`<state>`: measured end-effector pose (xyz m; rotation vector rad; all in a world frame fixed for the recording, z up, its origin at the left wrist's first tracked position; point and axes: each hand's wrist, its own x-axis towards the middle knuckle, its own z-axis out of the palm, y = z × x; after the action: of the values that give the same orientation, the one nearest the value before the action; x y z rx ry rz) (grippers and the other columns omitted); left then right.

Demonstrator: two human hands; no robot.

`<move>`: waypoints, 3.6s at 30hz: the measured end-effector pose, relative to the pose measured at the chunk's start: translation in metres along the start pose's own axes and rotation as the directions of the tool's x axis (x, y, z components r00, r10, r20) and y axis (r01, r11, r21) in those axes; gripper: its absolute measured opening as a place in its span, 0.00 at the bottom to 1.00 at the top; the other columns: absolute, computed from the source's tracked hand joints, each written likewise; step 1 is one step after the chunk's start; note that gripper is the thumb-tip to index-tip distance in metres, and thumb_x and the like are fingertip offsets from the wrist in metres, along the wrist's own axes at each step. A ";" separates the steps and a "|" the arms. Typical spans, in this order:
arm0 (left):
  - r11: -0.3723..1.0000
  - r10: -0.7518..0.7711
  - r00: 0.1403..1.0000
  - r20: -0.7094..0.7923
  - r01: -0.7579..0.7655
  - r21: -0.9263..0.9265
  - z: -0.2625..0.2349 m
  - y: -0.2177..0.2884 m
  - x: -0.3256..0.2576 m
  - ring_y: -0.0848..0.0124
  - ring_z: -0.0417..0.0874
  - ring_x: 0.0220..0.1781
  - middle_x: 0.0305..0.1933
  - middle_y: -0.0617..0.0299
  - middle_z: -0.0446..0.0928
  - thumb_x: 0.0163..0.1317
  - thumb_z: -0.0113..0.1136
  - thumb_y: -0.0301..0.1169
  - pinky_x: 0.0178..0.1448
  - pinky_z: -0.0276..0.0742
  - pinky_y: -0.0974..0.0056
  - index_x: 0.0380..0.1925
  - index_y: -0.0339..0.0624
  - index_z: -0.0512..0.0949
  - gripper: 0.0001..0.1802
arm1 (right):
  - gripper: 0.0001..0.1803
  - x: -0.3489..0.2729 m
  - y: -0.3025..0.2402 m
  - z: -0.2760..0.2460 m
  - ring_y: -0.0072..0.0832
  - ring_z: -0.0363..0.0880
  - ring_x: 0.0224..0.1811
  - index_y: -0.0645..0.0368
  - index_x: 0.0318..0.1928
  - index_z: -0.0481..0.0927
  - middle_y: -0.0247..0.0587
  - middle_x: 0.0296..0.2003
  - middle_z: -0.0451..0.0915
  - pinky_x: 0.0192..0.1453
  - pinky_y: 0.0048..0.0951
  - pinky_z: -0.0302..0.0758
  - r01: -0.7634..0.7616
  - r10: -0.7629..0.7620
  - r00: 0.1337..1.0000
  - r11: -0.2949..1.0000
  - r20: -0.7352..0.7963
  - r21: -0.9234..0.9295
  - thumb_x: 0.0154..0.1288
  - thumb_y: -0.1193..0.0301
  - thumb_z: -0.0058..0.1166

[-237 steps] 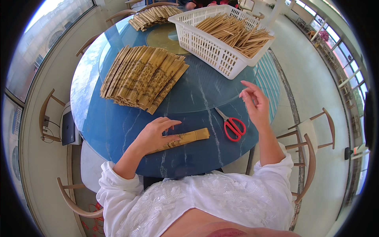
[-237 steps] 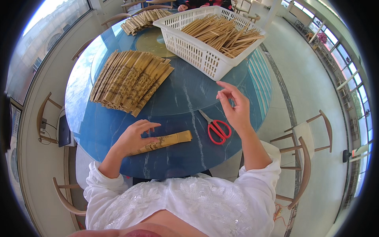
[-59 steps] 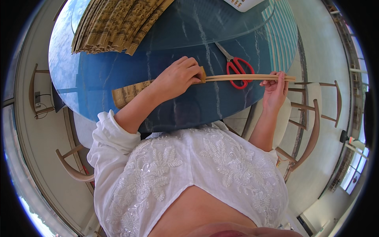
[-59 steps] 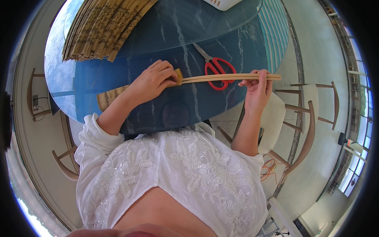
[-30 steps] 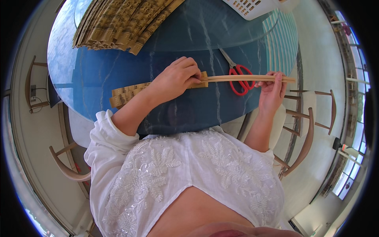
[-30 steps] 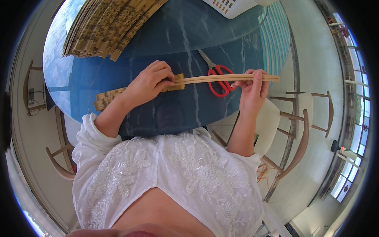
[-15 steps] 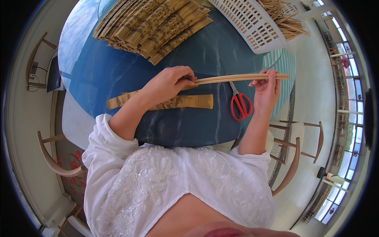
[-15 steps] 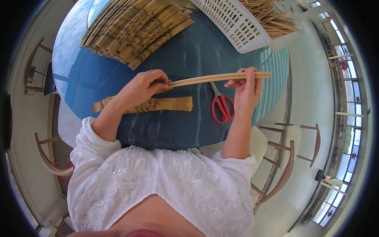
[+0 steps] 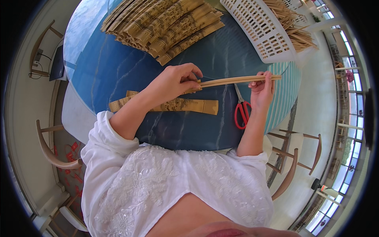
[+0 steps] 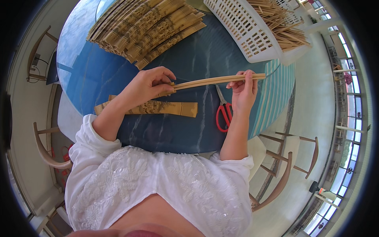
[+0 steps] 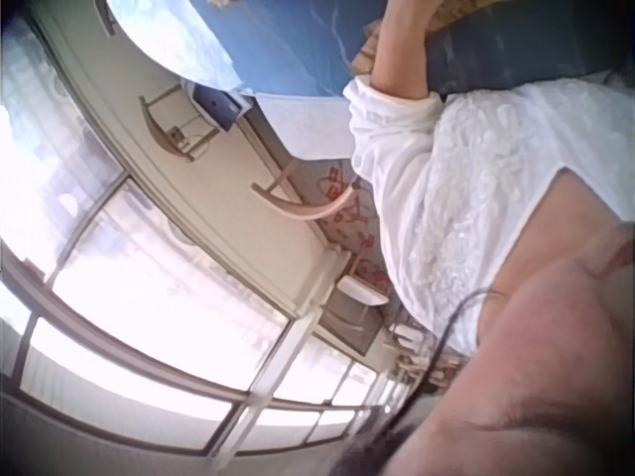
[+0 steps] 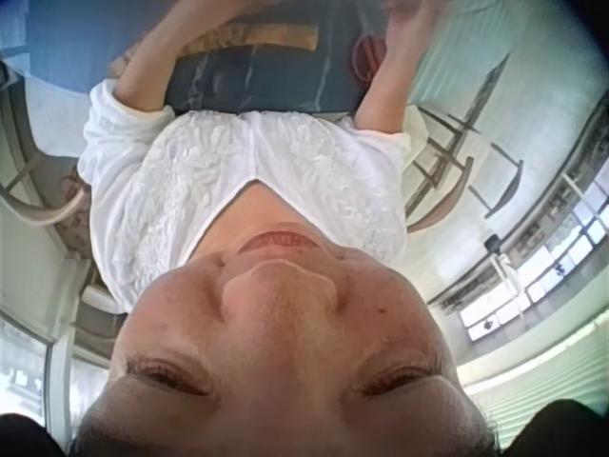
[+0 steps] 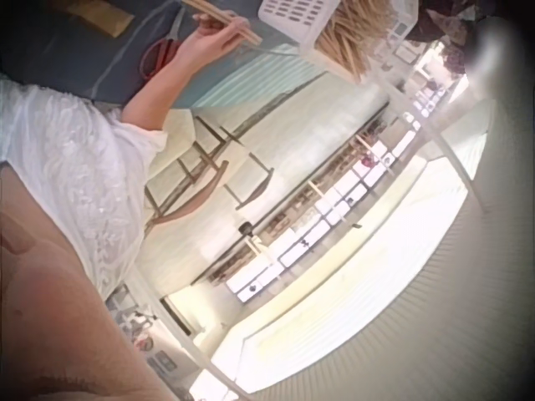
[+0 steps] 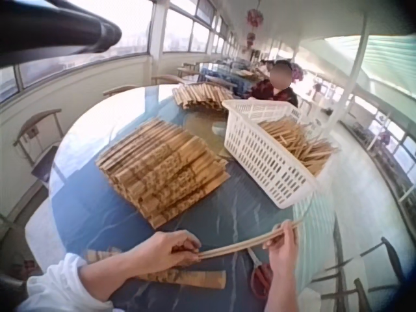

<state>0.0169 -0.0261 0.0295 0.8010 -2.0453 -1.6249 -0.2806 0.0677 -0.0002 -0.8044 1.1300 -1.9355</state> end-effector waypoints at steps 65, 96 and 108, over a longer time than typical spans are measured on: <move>0.907 -0.058 0.884 -0.464 -0.147 -0.393 0.023 -0.023 0.000 0.81 0.71 0.31 0.31 0.67 0.77 0.76 0.56 0.36 0.35 0.66 0.74 0.41 0.35 0.81 0.14 | 0.14 -0.004 0.012 0.004 0.29 0.87 0.40 0.64 0.50 0.77 0.44 0.39 0.84 0.48 0.28 0.88 -0.146 0.178 0.981 0.939 -0.079 0.312 0.76 0.65 0.52; 0.908 -0.042 0.946 -0.322 -0.098 -0.406 0.044 -0.023 -0.003 0.83 0.75 0.31 0.29 0.68 0.80 0.73 0.60 0.34 0.34 0.69 0.75 0.42 0.34 0.84 0.13 | 0.05 -0.021 0.019 0.021 0.25 0.84 0.34 0.62 0.44 0.83 0.40 0.35 0.85 0.42 0.26 0.83 -0.421 0.413 0.846 0.905 0.337 -0.054 0.70 0.74 0.60; 0.947 -0.080 0.916 -0.394 -0.054 -0.317 0.032 -0.031 0.002 0.82 0.72 0.29 0.30 0.65 0.80 0.73 0.59 0.36 0.34 0.68 0.75 0.34 0.35 0.81 0.14 | 0.04 -0.017 0.010 0.016 0.23 0.81 0.32 0.62 0.41 0.82 0.38 0.31 0.83 0.41 0.25 0.81 -0.359 0.357 0.893 0.932 0.274 -0.044 0.70 0.74 0.59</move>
<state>0.0014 -0.0087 -0.0086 0.9367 -1.4463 -1.5853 -0.2561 0.0714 -0.0049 -0.7730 1.0159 -1.4682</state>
